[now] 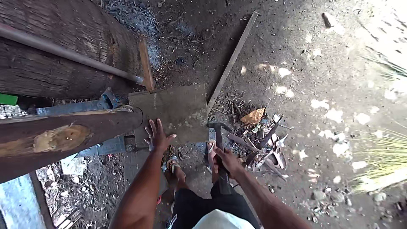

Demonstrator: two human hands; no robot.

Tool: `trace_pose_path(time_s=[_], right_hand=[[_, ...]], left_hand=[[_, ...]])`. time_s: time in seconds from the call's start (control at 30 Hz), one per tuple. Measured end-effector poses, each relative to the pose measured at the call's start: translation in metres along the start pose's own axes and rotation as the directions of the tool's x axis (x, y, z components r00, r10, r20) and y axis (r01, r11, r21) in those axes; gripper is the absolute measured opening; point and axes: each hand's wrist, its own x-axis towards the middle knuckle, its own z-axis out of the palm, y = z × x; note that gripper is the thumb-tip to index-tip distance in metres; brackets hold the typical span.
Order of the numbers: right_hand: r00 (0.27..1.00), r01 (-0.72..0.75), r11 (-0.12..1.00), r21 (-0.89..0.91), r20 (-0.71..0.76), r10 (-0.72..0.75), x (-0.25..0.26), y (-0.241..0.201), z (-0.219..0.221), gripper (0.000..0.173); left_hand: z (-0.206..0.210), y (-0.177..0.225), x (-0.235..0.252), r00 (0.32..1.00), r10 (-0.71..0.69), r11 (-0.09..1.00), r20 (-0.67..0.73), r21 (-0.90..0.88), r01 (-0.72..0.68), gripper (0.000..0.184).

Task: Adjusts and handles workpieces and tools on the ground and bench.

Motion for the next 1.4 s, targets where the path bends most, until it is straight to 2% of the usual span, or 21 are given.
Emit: trace_pose_path(time_s=[0.07,0.17,0.27,0.33,0.4,0.47,0.5,0.6,0.67,0.73,0.77,0.87,1.0,1.13,1.23,1.33,1.4], right_hand=[[0.998,-0.034,0.998,-0.061,0.043,0.037,0.001,-0.005,-0.010,0.039],[0.996,0.059,0.998,-0.032,-0.069,-0.061,-0.001,-0.014,-0.044,0.042],[0.948,0.230,0.959,0.165,-0.259,-0.183,0.012,-0.033,-0.060,0.046],[0.915,0.320,0.902,0.291,-0.340,-0.216,0.029,-0.057,-0.044,0.044],[0.942,0.281,0.920,0.273,-0.264,-0.209,0.046,-0.079,-0.006,0.041],[0.990,0.140,0.988,0.066,-0.022,-0.139,0.054,-0.095,0.026,0.040],[0.993,0.113,0.993,-0.030,0.033,-0.112,0.059,-0.103,0.031,0.041],[0.994,0.108,0.979,-0.171,0.028,-0.105,0.059,-0.114,0.008,0.045],[0.984,0.169,0.982,-0.087,-0.039,-0.173,0.056,-0.117,0.001,0.045],[0.963,0.238,0.970,0.052,-0.142,-0.229,0.059,-0.113,0.013,0.044],[0.962,0.245,0.967,0.074,-0.145,-0.232,0.062,-0.108,0.022,0.043],[0.989,0.144,0.987,-0.071,-0.013,-0.145,0.059,-0.096,0.033,0.045],[0.965,0.241,0.949,-0.206,-0.058,-0.257,0.045,-0.083,0.013,0.040],[0.953,0.283,0.906,-0.314,-0.018,-0.304,0.014,-0.055,-0.030,0.038],[0.922,0.360,0.783,-0.508,0.062,-0.383,-0.014,-0.017,-0.065,0.039],[0.887,0.390,0.596,-0.703,0.112,-0.448,-0.035,0.025,-0.093,0.055],[0.917,0.358,0.616,-0.702,0.137,-0.376,-0.046,0.045,-0.095,0.059]], left_hand=[[0.001,0.000,-0.001,1.000,0.006,1.000,0.004,-0.008,-0.006,0.127],[-0.001,0.002,0.000,1.000,-0.003,1.000,0.016,-0.004,0.003,0.128],[0.001,0.002,0.001,0.999,-0.020,1.000,0.028,-0.014,0.021,0.129],[0.000,0.002,0.001,0.999,-0.025,1.000,0.036,-0.016,0.025,0.129],[-0.001,0.002,0.002,0.999,-0.025,0.999,0.035,-0.019,0.026,0.128],[-0.001,0.002,0.002,0.998,-0.029,0.999,0.047,-0.023,0.030,0.128],[-0.002,0.002,0.002,0.998,-0.033,0.999,0.046,-0.020,0.034,0.128],[-0.002,0.003,0.003,0.999,-0.029,0.999,0.043,-0.013,0.030,0.129],[-0.006,0.005,0.002,0.998,-0.039,0.999,0.056,-0.012,0.039,0.128],[-0.008,0.005,0.000,0.997,-0.044,0.999,0.067,-0.026,0.045,0.128],[-0.008,0.004,-0.001,0.997,-0.045,0.998,0.063,-0.035,0.047,0.128],[-0.009,0.005,-0.001,0.997,-0.044,0.998,0.061,-0.034,0.046,0.126],[-0.009,0.007,-0.003,0.997,-0.057,0.998,0.061,-0.033,0.059,0.126],[-0.005,0.003,-0.006,0.999,-0.033,0.996,0.014,-0.085,0.034,0.128],[-0.002,0.003,-0.007,0.999,-0.024,0.992,-0.030,-0.127,0.020,0.128],[0.006,-0.009,-0.011,0.996,0.008,0.983,-0.094,-0.180,-0.025,0.121],[0.024,-0.021,-0.015,0.977,0.045,0.978,-0.209,-0.191,-0.086,0.111]])
